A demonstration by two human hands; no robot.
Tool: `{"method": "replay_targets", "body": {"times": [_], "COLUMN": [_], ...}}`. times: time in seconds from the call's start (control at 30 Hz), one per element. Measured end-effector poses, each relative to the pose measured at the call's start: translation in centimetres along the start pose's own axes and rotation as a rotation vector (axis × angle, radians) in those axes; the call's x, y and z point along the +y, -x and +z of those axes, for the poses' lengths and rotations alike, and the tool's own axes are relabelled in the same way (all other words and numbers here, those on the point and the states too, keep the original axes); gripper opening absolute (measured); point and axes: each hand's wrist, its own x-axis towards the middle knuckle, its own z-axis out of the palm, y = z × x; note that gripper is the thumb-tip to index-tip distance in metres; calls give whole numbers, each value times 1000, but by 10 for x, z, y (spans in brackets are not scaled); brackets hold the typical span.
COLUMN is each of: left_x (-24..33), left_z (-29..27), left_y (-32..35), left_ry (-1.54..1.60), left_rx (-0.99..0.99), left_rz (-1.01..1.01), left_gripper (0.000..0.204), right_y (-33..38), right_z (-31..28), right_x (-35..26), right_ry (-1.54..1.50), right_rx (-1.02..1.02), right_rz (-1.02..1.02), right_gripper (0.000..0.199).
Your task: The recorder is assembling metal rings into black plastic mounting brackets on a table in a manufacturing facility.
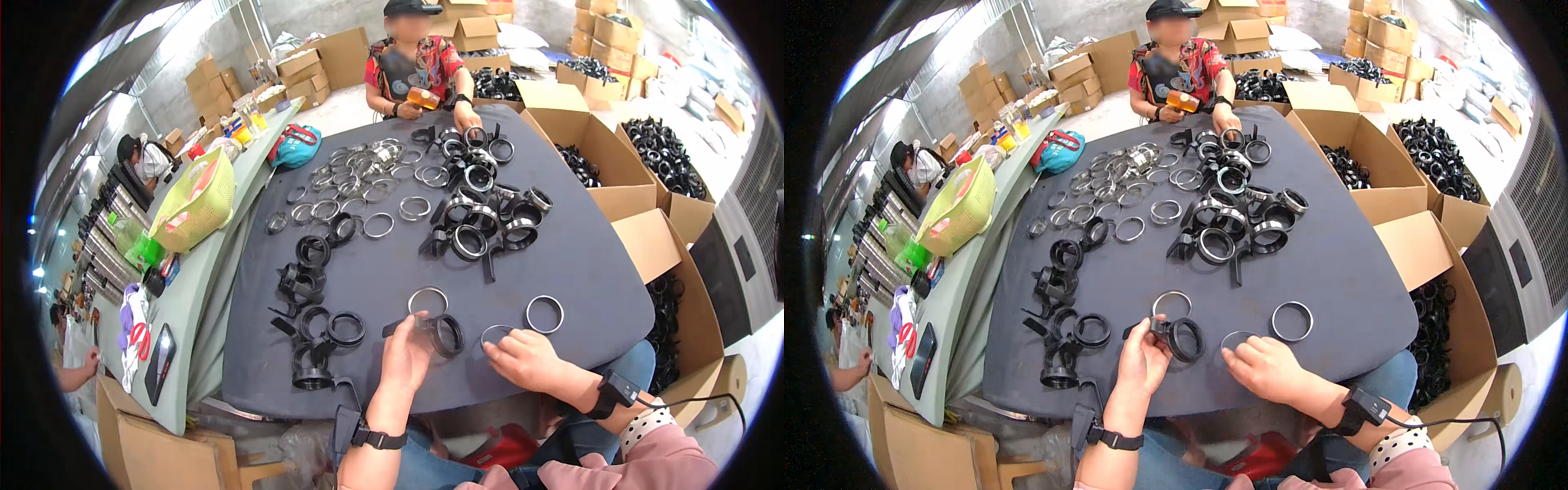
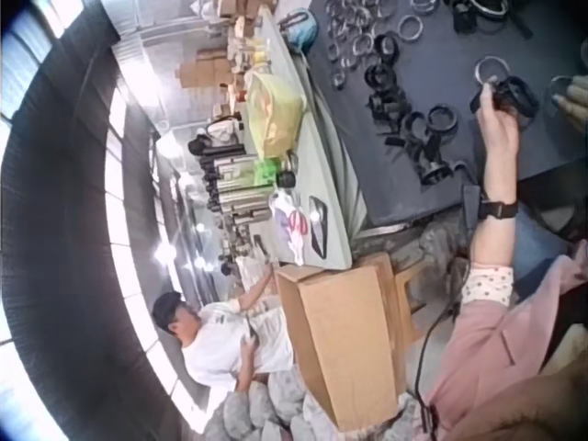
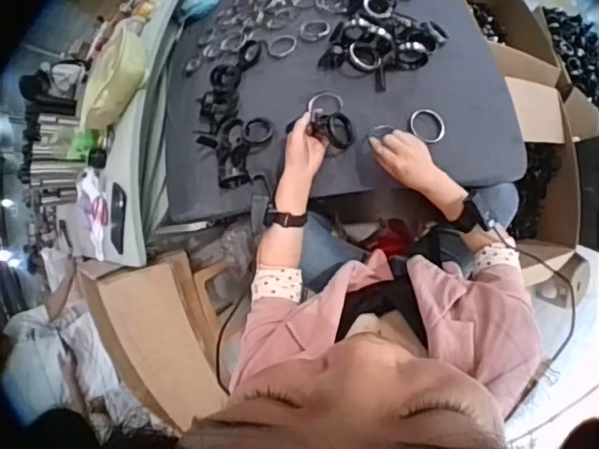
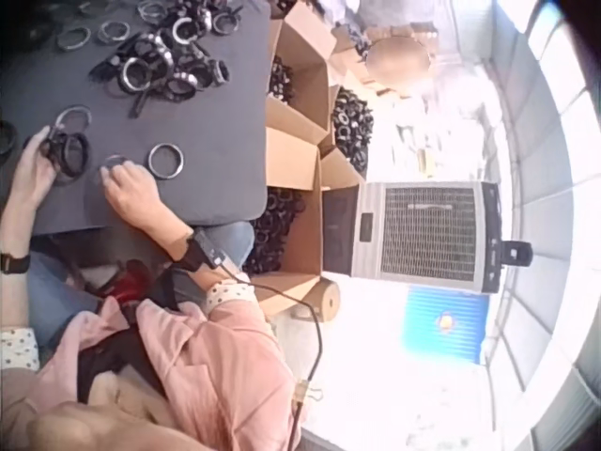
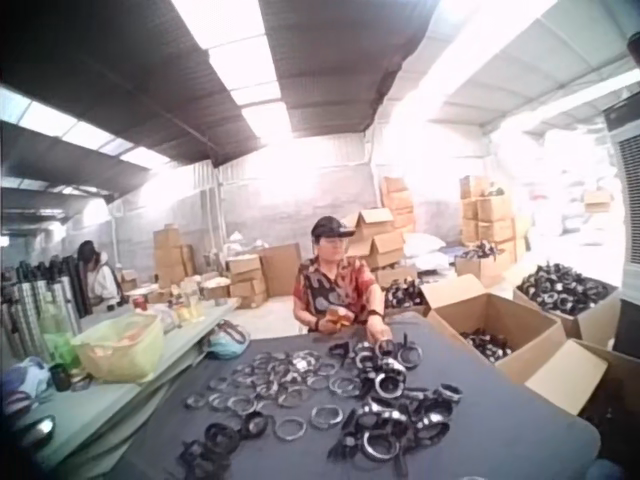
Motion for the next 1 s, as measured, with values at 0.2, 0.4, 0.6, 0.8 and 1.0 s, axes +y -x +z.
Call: {"method": "replay_targets", "body": {"times": [0.2,0.4,0.6,0.8,1.0], "left_x": [-3,-9,-12,-11,-8], "left_z": [-13,-19,-11,-13,-6], "left_y": [-2,-3,-6,-7,-1], "left_ry": [30,7,39,21,-18], "left_rx": [78,64,91,87,106], "left_rz": [14,3,-2,17,-8], "left_gripper": [27,26,25,27,26], "right_y": [0,1,-37,-52,-57], "right_z": [-1,6,-12,-7,3], "right_x": [-1,10,-6,-9,-13], "right_ry": [-135,-132,148,154,-107], "right_rx": [-218,-146,154,275,210], "right_rz": [65,141,50,62,229], "right_gripper": [62,61,56,58,68]}}
